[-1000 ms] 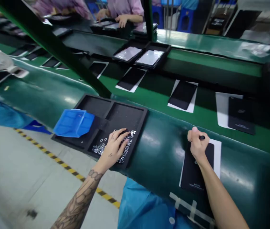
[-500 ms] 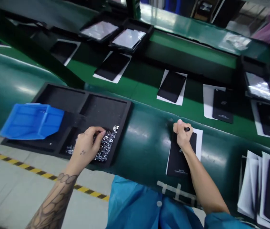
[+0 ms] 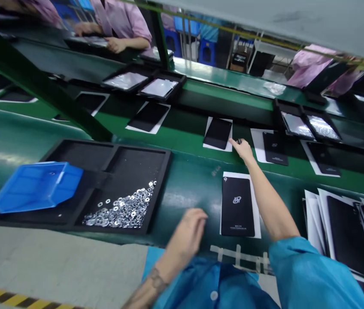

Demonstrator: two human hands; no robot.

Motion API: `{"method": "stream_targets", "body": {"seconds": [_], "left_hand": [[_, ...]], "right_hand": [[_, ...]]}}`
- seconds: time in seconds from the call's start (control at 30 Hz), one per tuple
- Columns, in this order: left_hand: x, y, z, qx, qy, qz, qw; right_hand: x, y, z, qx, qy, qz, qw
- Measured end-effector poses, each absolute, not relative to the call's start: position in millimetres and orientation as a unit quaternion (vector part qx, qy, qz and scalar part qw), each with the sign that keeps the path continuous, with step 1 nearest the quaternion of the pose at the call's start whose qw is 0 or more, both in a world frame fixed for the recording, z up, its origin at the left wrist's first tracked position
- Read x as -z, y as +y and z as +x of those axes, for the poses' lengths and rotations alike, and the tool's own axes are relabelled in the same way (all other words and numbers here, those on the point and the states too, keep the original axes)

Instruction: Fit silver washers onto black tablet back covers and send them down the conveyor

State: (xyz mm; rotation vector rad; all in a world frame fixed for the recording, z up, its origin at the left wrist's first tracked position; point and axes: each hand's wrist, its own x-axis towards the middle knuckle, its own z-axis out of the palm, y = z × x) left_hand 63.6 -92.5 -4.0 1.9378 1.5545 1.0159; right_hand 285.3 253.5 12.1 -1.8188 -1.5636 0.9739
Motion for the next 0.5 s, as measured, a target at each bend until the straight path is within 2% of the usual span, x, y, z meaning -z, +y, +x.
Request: {"method": "stream_targets", "body": {"seconds": [0.1,0.17,0.33,0.5], "left_hand": [[23.3,-104.3,136.5,-0.293,0.487,0.790,0.230],[34.2,-103.4,162.8,-0.280,0.447,0.828,0.191],[55.7,-86.2,175.8,-0.260,0.427,0.855,0.137],[65.4,-44.8,171.5,-0.267,0.427,0.858,0.104]], "right_hand": [[-9.6,285.8,266.1,-0.228,-0.625,-0.738,0.117],[-5.1,294.8,249.0,-0.194,-0.637,-0.741,0.087],[5.6,299.6,231.6,-0.190,-0.637,-0.733,0.144],[-6.7,310.6,252.7,-0.234,-0.604,-0.722,0.242]]}}
